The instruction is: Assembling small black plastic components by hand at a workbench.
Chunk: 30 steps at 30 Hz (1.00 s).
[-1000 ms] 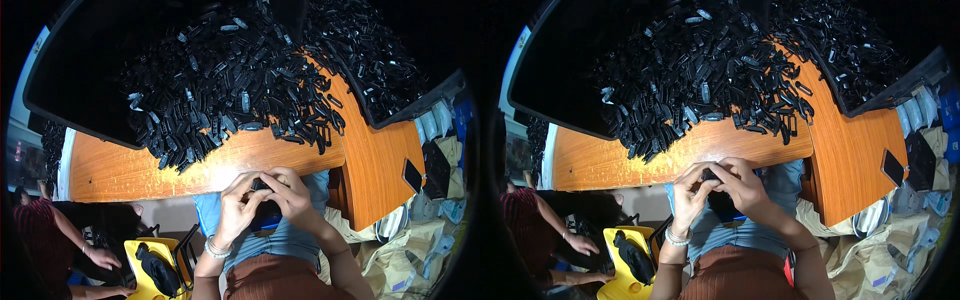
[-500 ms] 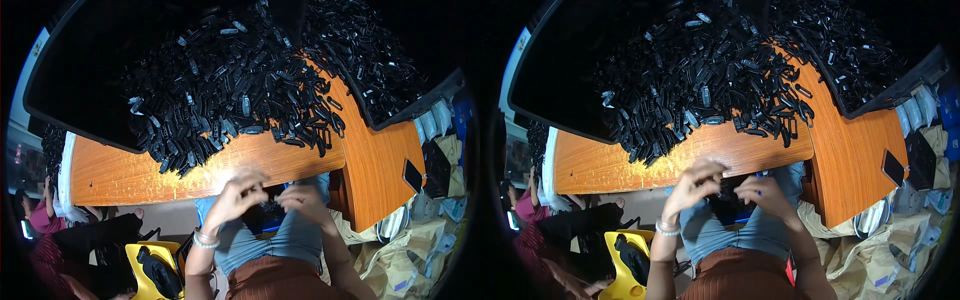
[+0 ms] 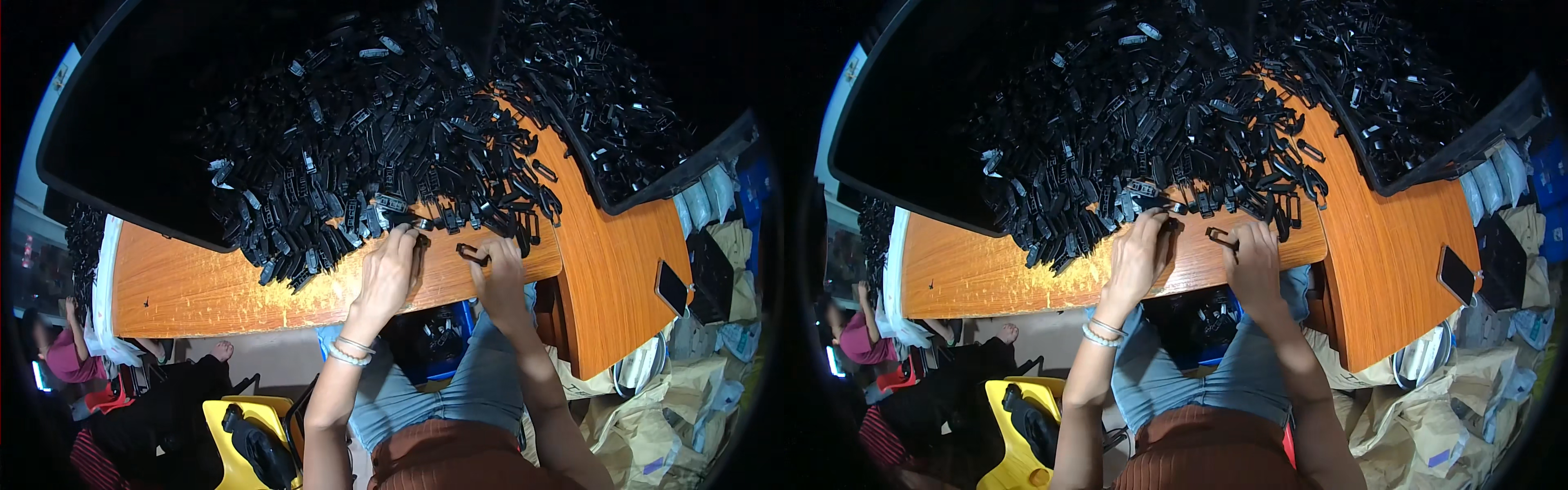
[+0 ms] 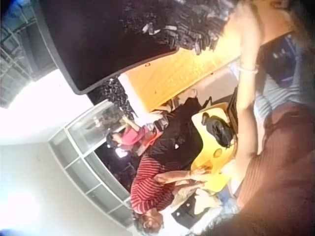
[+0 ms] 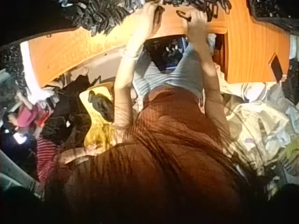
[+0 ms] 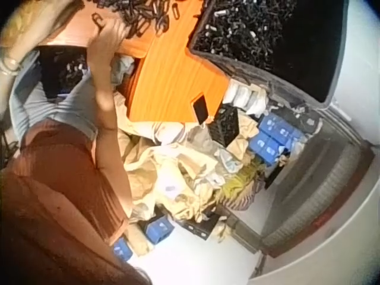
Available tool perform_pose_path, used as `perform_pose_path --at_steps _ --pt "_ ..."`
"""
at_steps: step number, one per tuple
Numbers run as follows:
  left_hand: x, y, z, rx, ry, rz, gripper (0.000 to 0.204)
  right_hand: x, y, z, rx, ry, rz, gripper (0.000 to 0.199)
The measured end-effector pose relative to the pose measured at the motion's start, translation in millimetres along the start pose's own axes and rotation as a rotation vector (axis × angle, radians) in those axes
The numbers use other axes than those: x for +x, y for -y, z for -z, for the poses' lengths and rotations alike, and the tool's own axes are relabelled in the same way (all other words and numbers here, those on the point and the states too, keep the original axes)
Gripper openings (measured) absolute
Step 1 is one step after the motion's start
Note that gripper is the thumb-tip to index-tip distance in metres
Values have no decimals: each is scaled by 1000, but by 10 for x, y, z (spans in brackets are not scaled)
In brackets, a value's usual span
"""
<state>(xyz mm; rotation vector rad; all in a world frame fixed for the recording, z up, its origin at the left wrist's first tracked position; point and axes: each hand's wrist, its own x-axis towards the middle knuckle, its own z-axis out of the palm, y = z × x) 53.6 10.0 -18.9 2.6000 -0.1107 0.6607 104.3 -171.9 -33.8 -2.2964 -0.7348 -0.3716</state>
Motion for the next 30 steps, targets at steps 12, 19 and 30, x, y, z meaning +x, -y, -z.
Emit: perform_pose_path --at_steps 12,19,30 --pt "-362 -48 -29 -1343 -370 659 18 -141 278 -38 722 208 -441 19" --pt "-560 -202 216 -927 -39 552 29 -92 423 124 872 257 -165 29" --pt "-534 -413 530 -654 -48 401 23 -101 536 206 646 311 125 30"
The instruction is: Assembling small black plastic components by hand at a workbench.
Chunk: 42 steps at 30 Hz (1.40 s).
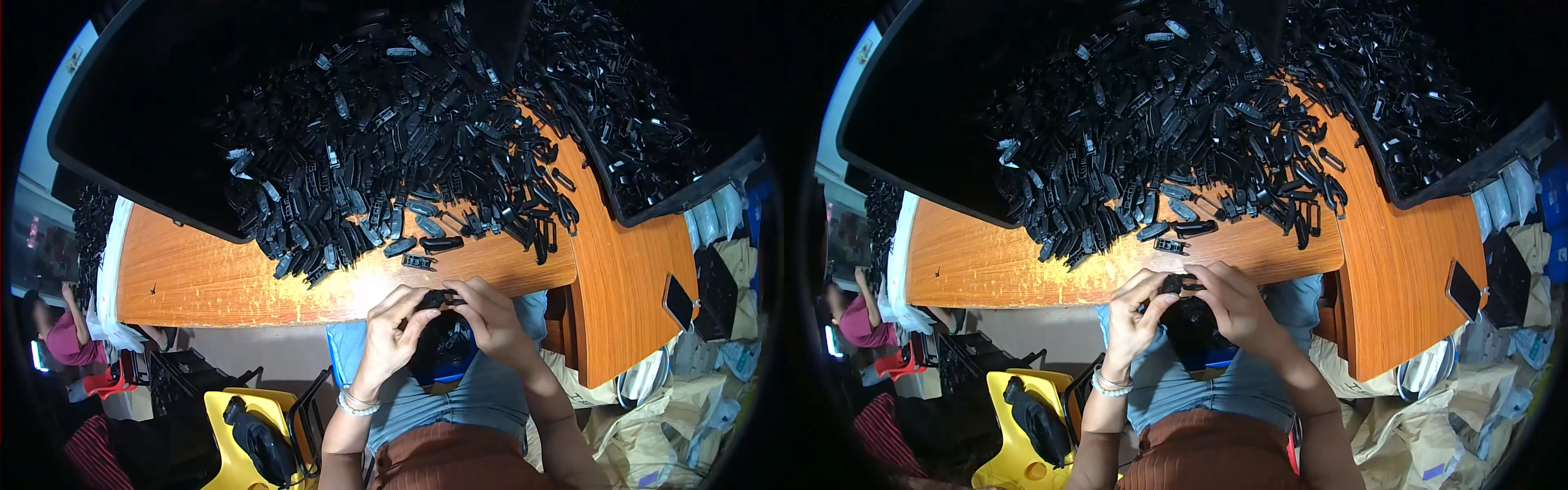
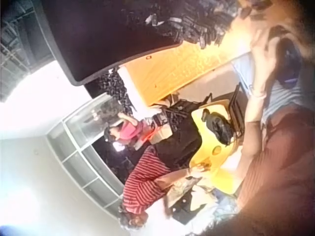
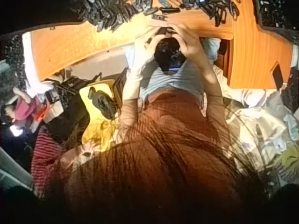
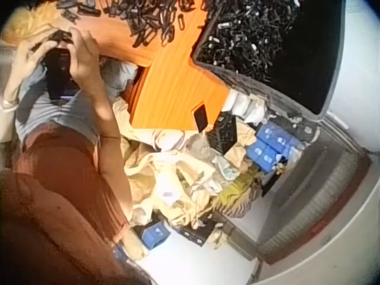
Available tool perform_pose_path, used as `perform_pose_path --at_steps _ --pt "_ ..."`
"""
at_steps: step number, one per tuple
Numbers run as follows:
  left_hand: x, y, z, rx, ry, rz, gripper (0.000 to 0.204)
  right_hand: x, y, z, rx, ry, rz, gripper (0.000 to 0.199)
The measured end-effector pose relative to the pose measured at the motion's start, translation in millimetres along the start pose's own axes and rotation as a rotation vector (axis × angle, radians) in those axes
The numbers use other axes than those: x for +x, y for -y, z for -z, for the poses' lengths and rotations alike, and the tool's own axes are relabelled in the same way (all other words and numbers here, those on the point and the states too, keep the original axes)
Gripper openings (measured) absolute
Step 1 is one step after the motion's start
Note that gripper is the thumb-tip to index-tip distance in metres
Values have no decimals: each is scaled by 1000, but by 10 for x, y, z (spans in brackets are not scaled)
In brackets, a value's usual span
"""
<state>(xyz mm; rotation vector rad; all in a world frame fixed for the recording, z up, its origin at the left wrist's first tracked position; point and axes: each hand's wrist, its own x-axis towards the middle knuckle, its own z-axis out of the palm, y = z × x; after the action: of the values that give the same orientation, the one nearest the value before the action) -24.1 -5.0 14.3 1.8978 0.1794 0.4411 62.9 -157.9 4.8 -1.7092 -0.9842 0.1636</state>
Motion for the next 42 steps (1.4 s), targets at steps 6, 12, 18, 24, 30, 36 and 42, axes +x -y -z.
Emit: perform_pose_path --at_steps 6,12,18,24,30,36,42 --pt "-46 -89 13 12 17 -10 21 -40 115 18 -123 16 6 28" --pt "-228 0 -129 -62 13 32 16 -267 91 9 -269 168 77 32" --pt "-390 -56 -405 -337 -105 266 21 -356 124 -110 -279 99 21 33" --pt "-629 224 -352 -647 4 470 24 -655 -68 -225 574 -72 -442 26" --pt "-758 280 -431 -1095 -26 580 22 -787 -240 -217 739 -45 -395 20" --pt "-509 356 -238 91 -100 -8 26 -476 -252 -54 359 77 -318 13" --pt "297 255 -189 609 -85 -89 31 395 -349 -202 -173 -266 -18 14"
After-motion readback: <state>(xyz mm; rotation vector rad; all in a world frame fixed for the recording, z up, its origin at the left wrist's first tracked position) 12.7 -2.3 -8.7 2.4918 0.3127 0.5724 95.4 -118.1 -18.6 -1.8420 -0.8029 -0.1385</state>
